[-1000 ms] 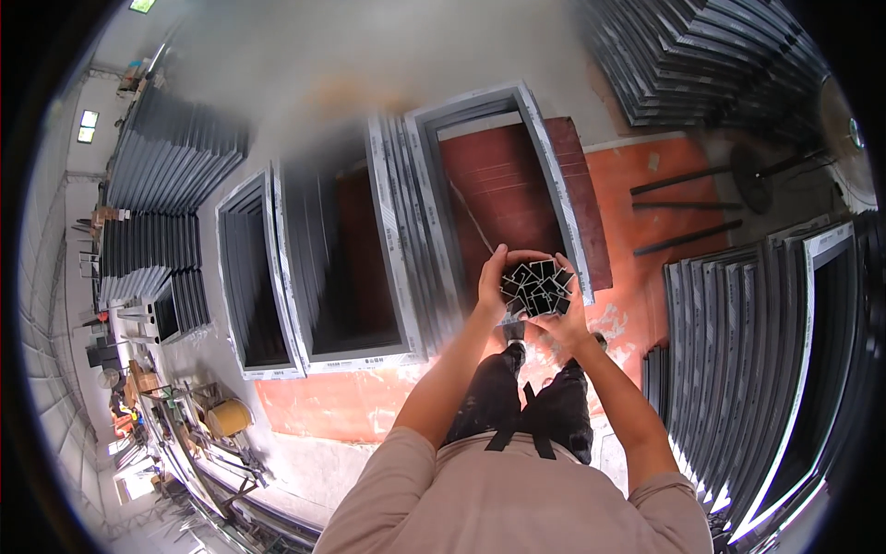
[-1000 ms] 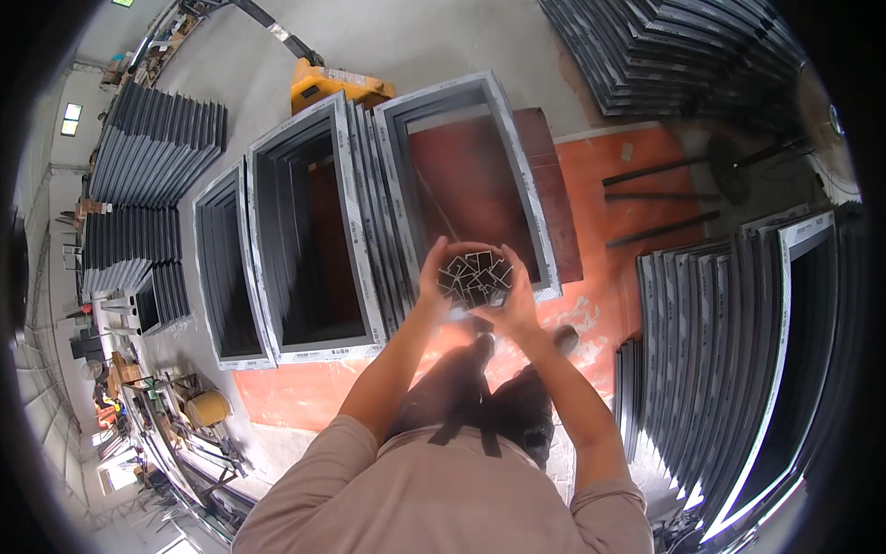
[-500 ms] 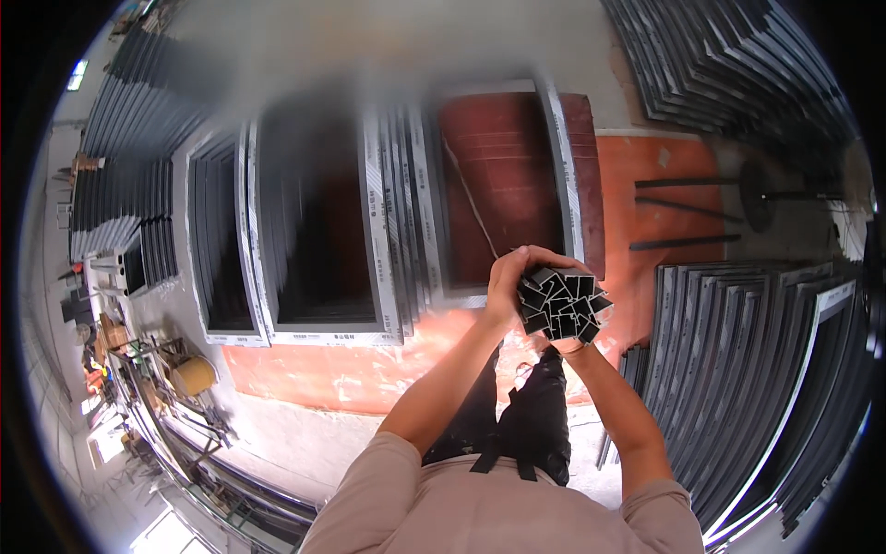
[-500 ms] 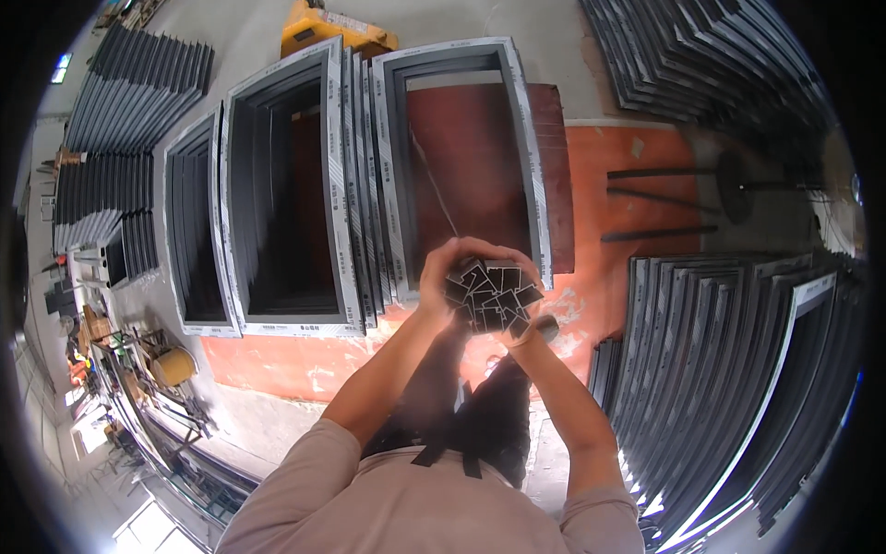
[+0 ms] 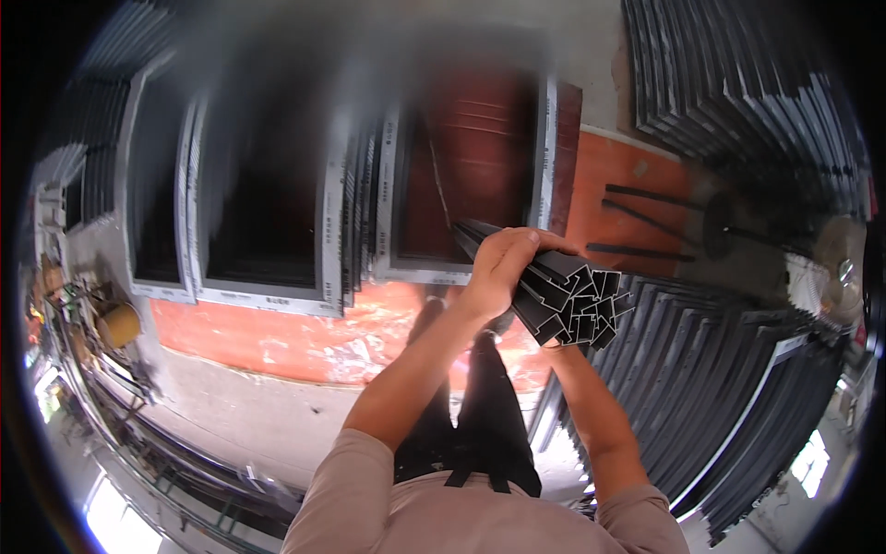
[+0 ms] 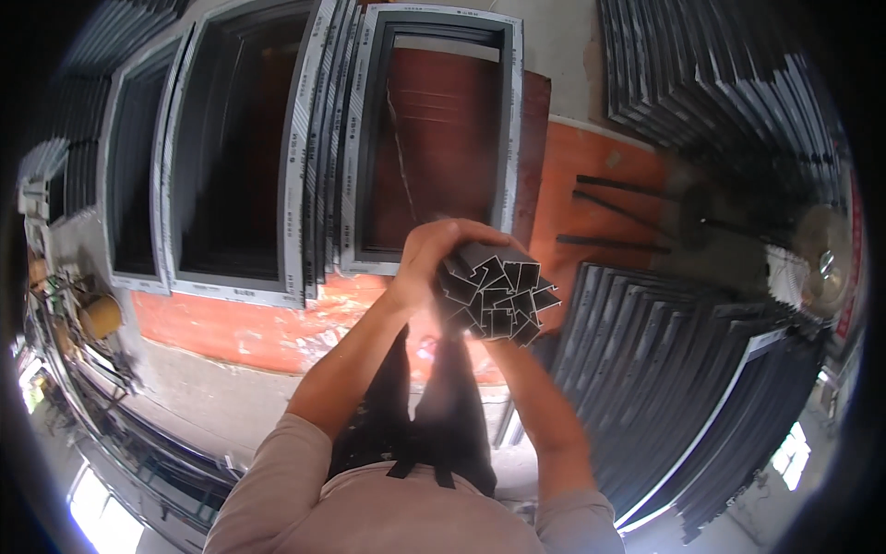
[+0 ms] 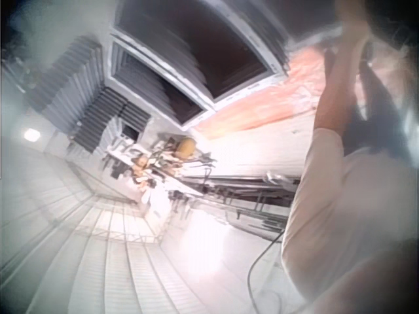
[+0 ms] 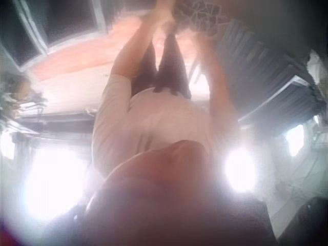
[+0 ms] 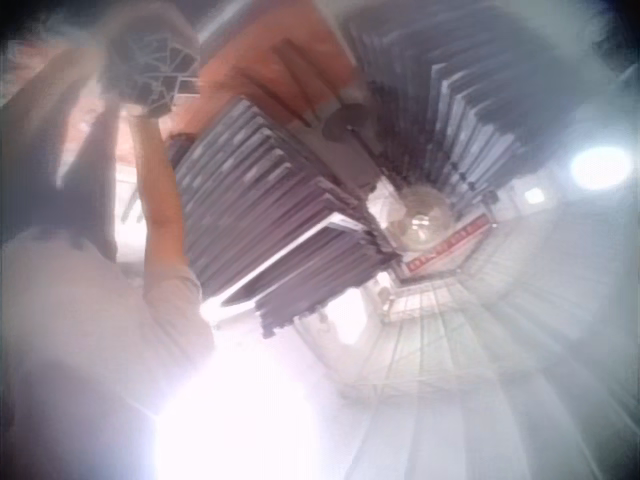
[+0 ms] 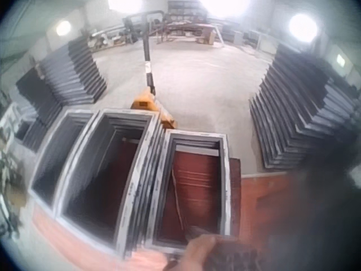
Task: The person fits metal profiles into window frames, gathers loose metal profiles from the floor, and aligns a bundle of metal profiles by hand.
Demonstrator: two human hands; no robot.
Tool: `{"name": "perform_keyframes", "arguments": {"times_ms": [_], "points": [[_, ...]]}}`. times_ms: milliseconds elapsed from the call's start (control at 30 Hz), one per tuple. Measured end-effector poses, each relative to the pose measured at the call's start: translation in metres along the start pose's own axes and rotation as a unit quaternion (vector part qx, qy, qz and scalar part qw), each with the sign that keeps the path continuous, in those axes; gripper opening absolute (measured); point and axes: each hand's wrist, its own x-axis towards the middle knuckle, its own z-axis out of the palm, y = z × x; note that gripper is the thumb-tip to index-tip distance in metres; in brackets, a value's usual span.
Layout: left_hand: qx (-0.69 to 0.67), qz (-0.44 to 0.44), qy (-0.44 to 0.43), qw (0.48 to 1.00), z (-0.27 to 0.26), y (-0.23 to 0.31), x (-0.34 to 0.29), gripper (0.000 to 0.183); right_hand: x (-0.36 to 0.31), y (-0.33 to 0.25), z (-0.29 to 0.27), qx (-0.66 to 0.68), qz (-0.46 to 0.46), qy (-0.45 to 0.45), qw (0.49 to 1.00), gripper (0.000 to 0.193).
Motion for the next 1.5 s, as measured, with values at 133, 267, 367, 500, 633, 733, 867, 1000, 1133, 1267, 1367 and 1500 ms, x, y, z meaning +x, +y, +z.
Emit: {"name": "perform_keyframes", "arguments": {"times_ms": [133, 267, 367, 500, 633, 733, 867, 1000, 1133, 1267, 1367, 1500], "points": [[-0.066, 0.006, 0.003, 0.998, -0.006, -0.006, -0.01, 0.053, -0.006, 0.007, 0.0, -0.021, -0.024, -0.018, 0.999, 0.091], [-0.081, -0.002, 0.074, 0.994, -0.005, -0.005, -0.012, 0.053, -0.007, 0.015, -0.008, -0.045, -0.062, -0.028, 0.997, 0.09], [-0.075, 0.033, 0.132, 0.988, -0.007, -0.007, -0.011, 0.051, -0.005, 0.02, -0.009, -0.06, -0.098, -0.028, 0.993, 0.09], [-0.033, 0.048, 0.163, 0.985, -0.009, -0.008, -0.013, 0.052, 0.002, 0.03, -0.01, -0.087, -0.153, -0.004, 0.984, 0.09], [0.006, 0.05, 0.155, 0.987, -0.011, -0.005, -0.014, 0.054, 0.007, 0.038, -0.011, -0.121, -0.212, 0.039, 0.969, 0.09], [-0.019, 0.032, 0.162, 0.986, -0.01, -0.006, -0.014, 0.05, 0.011, 0.042, -0.006, -0.137, -0.241, 0.06, 0.959, 0.09], [-0.017, 0.079, 0.135, 0.988, -0.015, -0.012, -0.016, 0.047, 0.01, 0.051, -0.011, -0.13, -0.242, 0.061, 0.96, 0.089], [0.014, 0.08, 0.091, 0.993, -0.02, -0.008, -0.024, 0.046, 0.007, 0.053, -0.019, -0.112, -0.222, 0.052, 0.967, 0.087], [0.051, 0.063, 0.079, 0.993, -0.025, -0.011, -0.026, 0.048, 0.005, 0.05, -0.018, -0.109, -0.205, 0.047, 0.972, 0.088], [0.049, 0.06, 0.078, 0.994, -0.025, -0.011, -0.026, 0.049, 0.006, 0.047, -0.017, -0.114, -0.187, 0.046, 0.975, 0.089], [0.057, 0.083, 0.082, 0.991, -0.025, -0.008, -0.026, 0.049, 0.006, 0.045, -0.015, -0.113, -0.169, 0.043, 0.978, 0.09], [0.045, 0.126, 0.114, 0.984, -0.023, -0.015, -0.024, 0.049, 0.004, 0.04, -0.011, -0.112, -0.139, 0.037, 0.983, 0.092]]}}
